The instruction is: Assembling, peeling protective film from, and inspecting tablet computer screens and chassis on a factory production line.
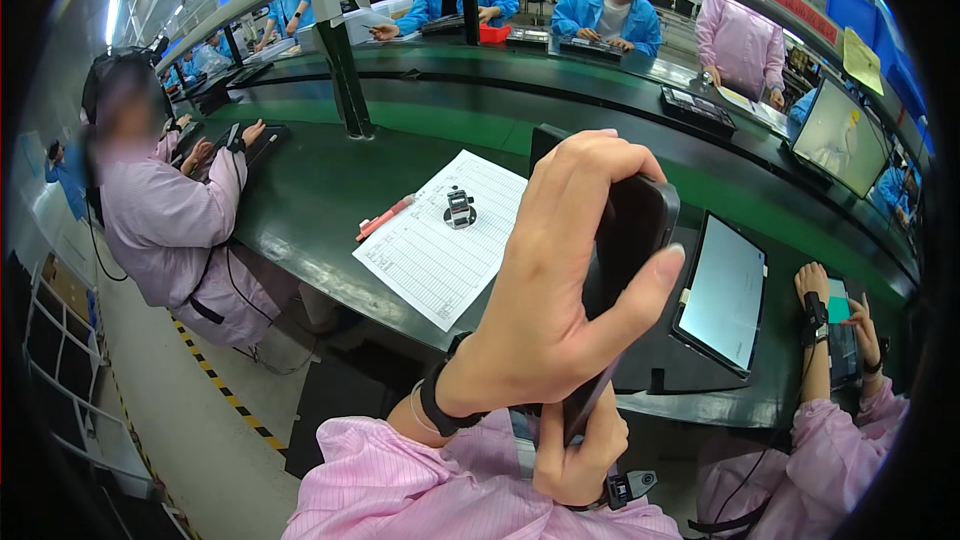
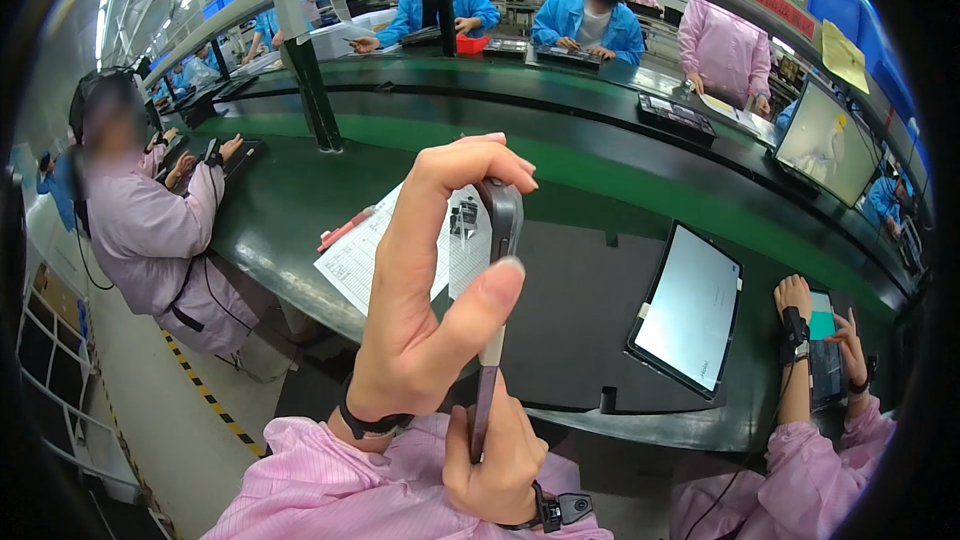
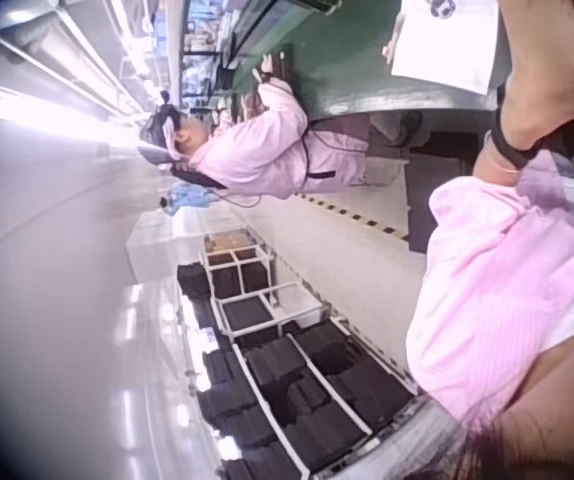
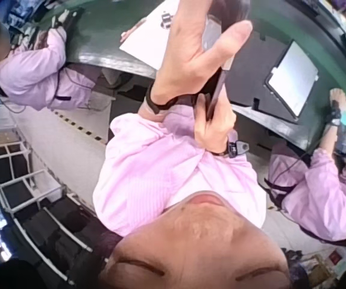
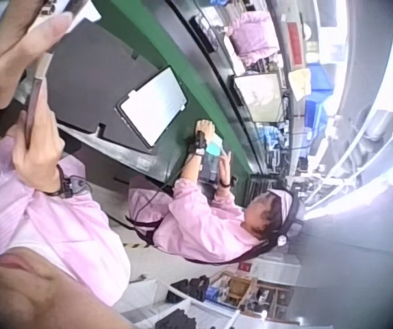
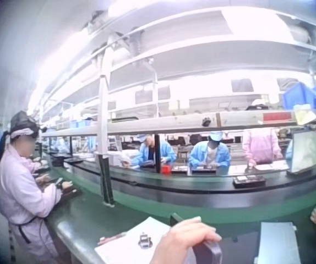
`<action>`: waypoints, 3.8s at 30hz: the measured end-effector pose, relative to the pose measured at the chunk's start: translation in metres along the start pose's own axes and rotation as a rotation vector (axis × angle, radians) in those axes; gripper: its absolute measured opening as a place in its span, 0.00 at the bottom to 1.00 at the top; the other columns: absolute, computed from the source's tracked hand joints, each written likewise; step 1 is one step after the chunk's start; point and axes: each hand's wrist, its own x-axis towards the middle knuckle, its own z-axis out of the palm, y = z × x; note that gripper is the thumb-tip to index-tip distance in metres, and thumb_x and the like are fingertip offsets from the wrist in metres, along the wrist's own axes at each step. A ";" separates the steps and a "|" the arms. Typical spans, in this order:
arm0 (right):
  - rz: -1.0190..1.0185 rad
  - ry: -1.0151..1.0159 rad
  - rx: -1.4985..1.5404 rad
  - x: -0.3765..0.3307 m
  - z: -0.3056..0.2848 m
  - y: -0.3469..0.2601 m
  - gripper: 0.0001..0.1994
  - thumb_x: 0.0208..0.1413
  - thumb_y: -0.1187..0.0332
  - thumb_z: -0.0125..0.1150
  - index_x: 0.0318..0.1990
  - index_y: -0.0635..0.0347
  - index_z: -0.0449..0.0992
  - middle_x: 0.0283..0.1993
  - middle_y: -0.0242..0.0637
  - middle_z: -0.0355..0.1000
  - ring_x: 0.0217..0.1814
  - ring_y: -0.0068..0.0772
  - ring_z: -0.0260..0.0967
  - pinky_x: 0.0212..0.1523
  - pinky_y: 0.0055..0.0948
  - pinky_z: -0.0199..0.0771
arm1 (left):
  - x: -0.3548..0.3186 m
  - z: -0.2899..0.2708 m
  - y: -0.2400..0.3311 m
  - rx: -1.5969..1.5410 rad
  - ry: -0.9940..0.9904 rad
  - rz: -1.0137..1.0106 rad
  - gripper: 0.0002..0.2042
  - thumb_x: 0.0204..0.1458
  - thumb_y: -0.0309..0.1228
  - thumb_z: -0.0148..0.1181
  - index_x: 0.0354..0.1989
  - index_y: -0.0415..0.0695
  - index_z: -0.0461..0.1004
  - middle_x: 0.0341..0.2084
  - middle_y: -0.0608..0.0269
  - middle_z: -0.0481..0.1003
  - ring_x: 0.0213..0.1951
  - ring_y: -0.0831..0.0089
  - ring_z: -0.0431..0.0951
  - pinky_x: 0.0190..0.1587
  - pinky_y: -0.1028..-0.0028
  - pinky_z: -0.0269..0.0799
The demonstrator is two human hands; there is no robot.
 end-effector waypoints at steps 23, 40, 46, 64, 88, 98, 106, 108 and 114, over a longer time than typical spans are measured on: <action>0.186 -0.041 0.035 0.022 -0.032 0.019 0.23 0.47 0.80 0.57 0.52 0.80 0.64 0.37 0.51 0.71 0.24 0.33 0.68 0.26 0.27 0.70 | -0.022 -0.008 -0.024 0.022 0.137 -0.252 0.38 0.50 0.58 0.40 0.62 0.38 0.52 0.61 0.44 0.55 0.65 0.59 0.52 0.63 0.58 0.43; 0.785 -0.455 -0.059 0.061 -0.066 0.142 0.23 0.54 0.63 0.59 0.53 0.70 0.65 0.15 0.34 0.60 0.17 0.20 0.56 0.20 0.23 0.58 | -0.115 0.001 -0.091 -0.379 0.001 -1.023 0.28 0.49 0.20 0.50 0.61 0.40 0.54 0.59 0.43 0.57 0.62 0.60 0.57 0.61 0.67 0.51; 0.460 -0.029 -0.493 0.079 -0.093 0.130 0.20 0.50 0.64 0.62 0.50 0.61 0.71 0.42 0.42 0.72 0.37 0.36 0.71 0.35 0.29 0.70 | -0.097 -0.003 -0.070 -0.212 0.047 -0.854 0.24 0.47 0.26 0.50 0.55 0.36 0.60 0.57 0.40 0.61 0.64 0.54 0.53 0.64 0.59 0.45; 0.941 -0.186 -0.630 0.086 -0.234 0.258 0.28 0.37 0.50 0.72 0.31 0.72 0.73 0.24 0.36 0.69 0.25 0.20 0.65 0.24 0.19 0.62 | -0.092 -0.008 -0.065 0.150 -1.173 -0.333 0.27 0.48 0.40 0.59 0.59 0.50 0.63 0.62 0.52 0.56 0.63 0.50 0.53 0.62 0.53 0.47; 0.751 0.027 -0.511 0.056 -0.215 0.246 0.28 0.47 0.53 0.65 0.42 0.74 0.69 0.32 0.47 0.73 0.32 0.29 0.71 0.36 0.26 0.69 | -0.042 0.141 -0.244 0.801 -0.826 -0.388 0.30 0.53 0.41 0.40 0.58 0.27 0.55 0.61 0.38 0.52 0.65 0.46 0.49 0.62 0.44 0.43; 0.726 0.044 -0.483 0.059 -0.219 0.252 0.24 0.46 0.58 0.68 0.39 0.74 0.70 0.28 0.40 0.73 0.27 0.21 0.69 0.29 0.19 0.67 | -0.032 0.133 -0.237 0.678 -0.767 -0.470 0.30 0.58 0.46 0.41 0.64 0.38 0.50 0.63 0.41 0.49 0.67 0.47 0.42 0.63 0.45 0.39; 0.605 0.250 -0.077 0.074 -0.228 0.202 0.15 0.54 0.72 0.59 0.46 0.68 0.66 0.29 0.33 0.74 0.28 0.13 0.67 0.28 0.12 0.63 | 0.012 0.072 -0.127 0.180 -0.570 -0.438 0.26 0.58 0.42 0.48 0.60 0.37 0.57 0.58 0.46 0.61 0.62 0.52 0.58 0.62 0.63 0.52; 0.554 0.270 -0.028 0.075 -0.221 0.170 0.15 0.53 0.73 0.59 0.46 0.67 0.66 0.30 0.33 0.74 0.29 0.13 0.68 0.29 0.12 0.63 | 0.006 0.062 -0.102 0.089 -0.538 -0.463 0.25 0.58 0.39 0.48 0.60 0.38 0.57 0.57 0.47 0.63 0.59 0.56 0.62 0.60 0.65 0.55; 0.563 0.192 0.239 0.059 -0.196 0.094 0.17 0.53 0.74 0.58 0.50 0.64 0.63 0.29 0.31 0.73 0.29 0.12 0.68 0.30 0.11 0.63 | -0.041 0.047 -0.056 -0.558 -0.450 -0.702 0.24 0.57 0.31 0.50 0.61 0.37 0.55 0.53 0.42 0.66 0.53 0.58 0.69 0.53 0.68 0.65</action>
